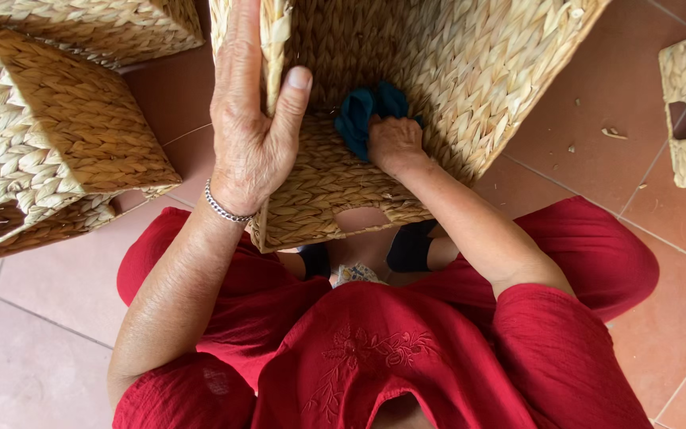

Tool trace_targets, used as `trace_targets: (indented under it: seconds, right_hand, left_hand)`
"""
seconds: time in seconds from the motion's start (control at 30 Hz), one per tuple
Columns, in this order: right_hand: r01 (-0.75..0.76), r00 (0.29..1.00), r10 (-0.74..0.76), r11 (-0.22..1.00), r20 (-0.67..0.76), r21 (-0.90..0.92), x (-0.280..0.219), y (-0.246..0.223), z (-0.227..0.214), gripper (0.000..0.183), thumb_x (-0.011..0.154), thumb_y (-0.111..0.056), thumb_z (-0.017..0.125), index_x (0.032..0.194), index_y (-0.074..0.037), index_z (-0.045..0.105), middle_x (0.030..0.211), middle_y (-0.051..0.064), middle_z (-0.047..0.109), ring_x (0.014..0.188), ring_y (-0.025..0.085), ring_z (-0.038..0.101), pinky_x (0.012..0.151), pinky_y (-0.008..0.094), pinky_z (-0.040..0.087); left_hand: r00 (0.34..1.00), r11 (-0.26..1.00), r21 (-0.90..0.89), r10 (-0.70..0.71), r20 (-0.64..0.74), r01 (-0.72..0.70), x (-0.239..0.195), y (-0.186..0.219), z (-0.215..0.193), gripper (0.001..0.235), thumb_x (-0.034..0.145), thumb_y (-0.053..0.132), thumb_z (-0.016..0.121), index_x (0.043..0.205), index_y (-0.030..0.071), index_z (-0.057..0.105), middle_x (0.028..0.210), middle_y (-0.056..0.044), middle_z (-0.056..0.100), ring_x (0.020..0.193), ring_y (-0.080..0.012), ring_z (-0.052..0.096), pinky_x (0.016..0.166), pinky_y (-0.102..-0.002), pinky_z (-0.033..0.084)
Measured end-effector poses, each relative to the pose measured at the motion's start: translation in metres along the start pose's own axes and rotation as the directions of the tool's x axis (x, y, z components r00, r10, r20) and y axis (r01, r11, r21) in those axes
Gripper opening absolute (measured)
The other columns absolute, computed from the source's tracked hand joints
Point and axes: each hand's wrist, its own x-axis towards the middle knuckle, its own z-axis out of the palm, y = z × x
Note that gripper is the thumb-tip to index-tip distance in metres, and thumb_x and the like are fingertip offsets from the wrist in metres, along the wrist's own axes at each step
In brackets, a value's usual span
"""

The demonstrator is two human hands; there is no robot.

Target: The person wipes the exterior and interior of woven baskets with a blue cloth and trims loose strands using scissors. The person handles several baskets one at a time, rotating them to clean all sides and the inside.

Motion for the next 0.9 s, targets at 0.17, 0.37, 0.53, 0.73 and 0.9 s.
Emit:
trace_targets:
  seconds: [0.17,0.37,0.53,0.73,0.9]
  right_hand:
    - [0.128,0.985,-0.166,0.875,0.042,0.467,-0.032,-0.033,-0.012,0.051,0.101,-0.044,0.056,0.136,-0.006,0.059,0.119,0.019,0.071,0.107,0.028,0.069,0.094,0.041,0.054]
    - [0.300,0.885,-0.300,-0.223,-0.358,0.928,-0.080,-0.015,-0.007,0.079,0.105,-0.056,0.049,0.159,-0.001,0.032,0.164,0.023,0.036,0.152,0.035,0.037,0.127,0.048,0.034]
    - [0.498,0.817,-0.061,-0.426,-0.573,0.755,-0.146,0.038,-0.031,0.108,0.089,-0.076,0.063,0.162,-0.004,0.027,0.166,0.015,0.040,0.153,0.030,0.044,0.127,0.047,0.041]
    - [0.617,0.682,0.329,0.221,-0.653,0.755,-0.178,0.085,-0.013,0.047,0.093,-0.035,0.084,0.117,0.003,0.071,0.108,0.004,0.072,0.093,0.012,0.065,0.084,0.030,0.054]
    - [0.712,0.617,0.546,-0.079,-0.567,0.698,-0.173,0.149,0.037,0.022,0.102,-0.023,0.079,0.110,-0.005,0.072,0.096,-0.005,0.064,0.085,0.006,0.056,0.079,0.025,0.048]
  left_hand:
    - [1.000,0.997,-0.069,0.019,0.020,-0.018,0.011,0.012,0.015,0.061,0.122,0.040,0.052,0.165,0.008,0.023,0.171,-0.016,0.027,0.161,-0.0284,0.026,0.132,-0.037,0.021]
    - [0.950,0.712,-0.651,-0.074,0.304,0.264,0.041,0.021,0.036,0.087,0.109,0.073,0.019,0.169,0.010,0.017,0.176,-0.019,0.025,0.166,-0.0325,0.024,0.137,-0.046,0.021]
    - [0.928,0.520,-0.801,0.043,0.370,0.295,0.044,0.012,0.058,0.086,0.108,0.073,0.031,0.168,0.012,0.020,0.174,-0.018,0.026,0.162,-0.0313,0.023,0.138,-0.048,0.018]
    - [0.992,0.927,0.355,0.119,0.035,-0.124,0.060,-0.064,0.068,0.074,0.107,0.046,0.077,0.155,0.011,0.033,0.155,-0.017,0.046,0.148,-0.0316,0.042,0.126,-0.048,0.038]
    - [0.894,0.894,-0.241,-0.284,0.347,0.378,0.047,-0.074,0.089,0.097,0.096,0.049,0.071,0.157,-0.003,0.018,0.153,-0.027,0.048,0.144,-0.0359,0.050,0.120,-0.045,0.044]
